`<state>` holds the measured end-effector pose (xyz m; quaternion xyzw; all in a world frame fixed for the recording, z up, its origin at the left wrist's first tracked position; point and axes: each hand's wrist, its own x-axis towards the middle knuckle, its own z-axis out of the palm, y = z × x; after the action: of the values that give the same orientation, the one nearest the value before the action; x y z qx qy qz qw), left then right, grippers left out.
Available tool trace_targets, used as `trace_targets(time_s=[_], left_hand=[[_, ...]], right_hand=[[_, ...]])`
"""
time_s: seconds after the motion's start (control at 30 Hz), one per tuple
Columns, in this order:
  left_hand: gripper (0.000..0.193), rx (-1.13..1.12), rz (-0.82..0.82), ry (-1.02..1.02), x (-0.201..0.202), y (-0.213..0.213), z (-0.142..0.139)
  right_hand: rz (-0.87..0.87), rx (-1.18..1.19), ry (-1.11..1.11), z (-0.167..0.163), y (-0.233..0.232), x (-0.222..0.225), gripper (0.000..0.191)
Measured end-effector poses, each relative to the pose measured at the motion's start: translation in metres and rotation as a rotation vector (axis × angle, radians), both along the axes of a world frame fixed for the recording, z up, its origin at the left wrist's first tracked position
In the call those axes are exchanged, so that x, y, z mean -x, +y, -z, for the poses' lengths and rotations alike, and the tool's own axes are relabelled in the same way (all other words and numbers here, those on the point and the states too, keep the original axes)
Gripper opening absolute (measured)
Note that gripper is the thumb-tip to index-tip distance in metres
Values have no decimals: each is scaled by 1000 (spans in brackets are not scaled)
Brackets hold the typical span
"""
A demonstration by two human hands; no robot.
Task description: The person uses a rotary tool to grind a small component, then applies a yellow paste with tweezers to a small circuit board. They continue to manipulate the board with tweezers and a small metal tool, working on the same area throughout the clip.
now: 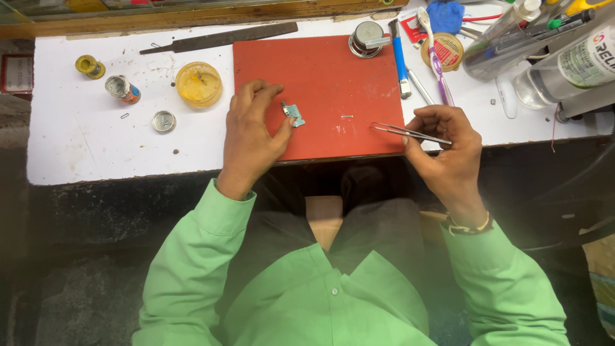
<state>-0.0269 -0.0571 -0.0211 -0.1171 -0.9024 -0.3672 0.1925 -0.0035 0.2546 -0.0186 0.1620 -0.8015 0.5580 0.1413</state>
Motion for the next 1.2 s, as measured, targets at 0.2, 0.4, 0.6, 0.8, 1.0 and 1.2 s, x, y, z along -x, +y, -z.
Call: trace_targets(time_s=[0.2,0.4,0.6,0.8,1.0,1.2], left_hand=[[57,50,18,-51,2,-7,6],[47,-7,6,-69,1,-8,14],[58,-101,-438,258,-2,-21,23],[104,133,-623,176,10,-60,27],[93,91,-563,125,17,-65,39],[97,-15,12,422,15,-53,35]], right_hand=[[13,-166,84,-15,-6,-13,45],[19,-233,101,-23,-16,-12,23],[20,-236,83,-28,-19,-10,19],[19,-118,40,-27,-16,-16,19],[23,171,-30,-23,-24,-25,19],[19,390,76,-14,-60,-24,17]])
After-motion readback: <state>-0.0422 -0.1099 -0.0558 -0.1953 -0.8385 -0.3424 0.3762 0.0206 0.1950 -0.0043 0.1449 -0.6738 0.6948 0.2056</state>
